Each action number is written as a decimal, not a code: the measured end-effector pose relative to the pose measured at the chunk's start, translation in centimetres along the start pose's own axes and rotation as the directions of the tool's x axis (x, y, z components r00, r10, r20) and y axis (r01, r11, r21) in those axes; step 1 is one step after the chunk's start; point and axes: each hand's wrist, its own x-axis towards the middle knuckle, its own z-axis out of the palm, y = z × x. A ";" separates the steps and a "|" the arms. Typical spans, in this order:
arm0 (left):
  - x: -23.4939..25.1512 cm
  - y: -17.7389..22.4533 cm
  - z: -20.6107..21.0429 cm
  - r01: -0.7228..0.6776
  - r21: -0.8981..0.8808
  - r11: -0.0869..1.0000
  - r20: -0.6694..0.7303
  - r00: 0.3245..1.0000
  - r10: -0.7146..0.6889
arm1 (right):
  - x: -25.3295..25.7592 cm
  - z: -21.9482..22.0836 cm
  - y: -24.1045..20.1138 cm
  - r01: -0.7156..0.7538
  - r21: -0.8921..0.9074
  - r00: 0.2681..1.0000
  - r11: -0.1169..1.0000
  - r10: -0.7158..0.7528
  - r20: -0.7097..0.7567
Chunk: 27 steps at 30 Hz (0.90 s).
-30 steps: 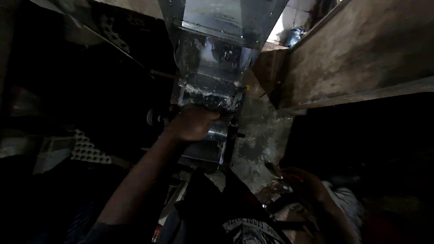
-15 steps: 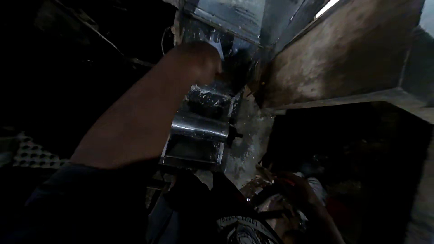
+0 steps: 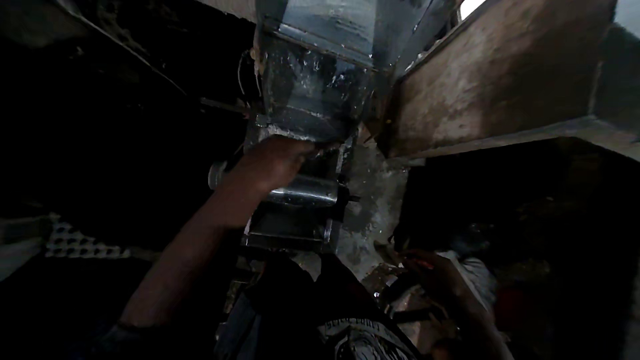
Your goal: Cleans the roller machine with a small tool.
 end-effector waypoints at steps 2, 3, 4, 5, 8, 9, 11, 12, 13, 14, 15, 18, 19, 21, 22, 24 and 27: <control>-1.4 -0.1 0.9 0.282 -0.101 0.954 -0.243 0.923 -0.298 | -0.1 -0.1 0.4 -0.028 -0.002 0.999 1.000 0.028 0.024; -1.0 0.4 1.5 0.440 -0.128 0.889 -0.291 0.840 -0.458 | 0.0 -0.1 0.6 -0.031 -0.006 0.999 1.000 0.031 0.025; -0.4 1.3 2.6 0.544 -0.120 0.830 -0.279 0.784 -0.554 | 0.0 -0.2 0.7 -0.038 -0.011 0.999 0.999 0.038 0.036; -0.1 2.6 3.9 0.566 -0.075 0.821 -0.233 0.791 -0.566 | 0.0 -0.2 0.7 -0.035 -0.012 0.999 0.999 0.036 0.041; -0.5 6.3 6.1 0.326 0.024 0.945 -0.014 0.945 -0.326 | 0.2 -1.0 0.2 0.004 0.012 1.000 1.000 -0.004 0.022; -0.9 7.1 5.5 0.295 0.027 0.955 -0.001 0.955 -0.295 | 0.0 -1.4 0.0 0.019 0.021 1.000 1.000 -0.020 0.009; -1.1 6.9 3.5 0.404 -0.018 0.915 -0.128 0.906 -0.403 | 0.1 -2.5 -0.6 0.060 0.050 0.998 0.997 -0.060 -0.008; -0.6 5.9 3.0 0.496 -0.040 0.868 -0.195 0.848 -0.493 | 0.3 -3.1 -1.2 0.106 0.084 0.994 0.991 -0.103 -0.033; -0.2 4.7 3.2 0.552 -0.038 0.833 -0.215 0.809 -0.546 | 0.8 -3.5 -2.0 0.164 0.126 0.986 0.978 -0.157 -0.060; -0.2 3.7 3.8 0.546 -0.026 0.837 -0.190 0.819 -0.541 | 1.6 -4.0 -3.2 0.250 0.163 0.966 0.954 -0.236 -0.103; -0.8 3.2 4.3 0.473 -0.020 0.881 -0.139 0.871 -0.471 | 2.6 -4.4 -4.6 0.353 0.181 0.932 0.918 -0.327 -0.159; -5.8 4.4 3.9 0.195 -0.090 0.977 0.088 0.978 -0.187 | 5.9 -4.4 -11.0 0.491 0.036 0.837 0.870 -0.460 -0.298; -8.4 5.2 3.8 0.188 -0.147 0.971 0.136 0.976 -0.169 | 7.3 -3.8 -13.3 0.520 -0.025 0.804 0.854 -0.498 -0.326; -13.6 5.4 5.3 0.196 -0.351 0.916 0.173 0.975 -0.142 | 12.1 -1.8 -17.4 0.591 -0.162 0.688 0.790 -0.598 -0.411; -15.8 4.5 7.6 0.200 -0.378 0.904 0.194 0.972 -0.134 | 14.9 -0.6 -18.9 0.583 -0.235 0.652 0.778 -0.620 -0.435; -19.1 4.8 10.3 0.292 -0.386 0.875 0.284 0.940 -0.188 | 20.6 1.9 -20.8 0.531 -0.352 0.625 0.771 -0.637 -0.452; -22.6 5.2 13.6 0.269 -0.306 0.913 0.197 0.956 -0.216 | 24.3 3.9 -22.1 0.425 -0.437 0.817 0.792 -0.544 -0.191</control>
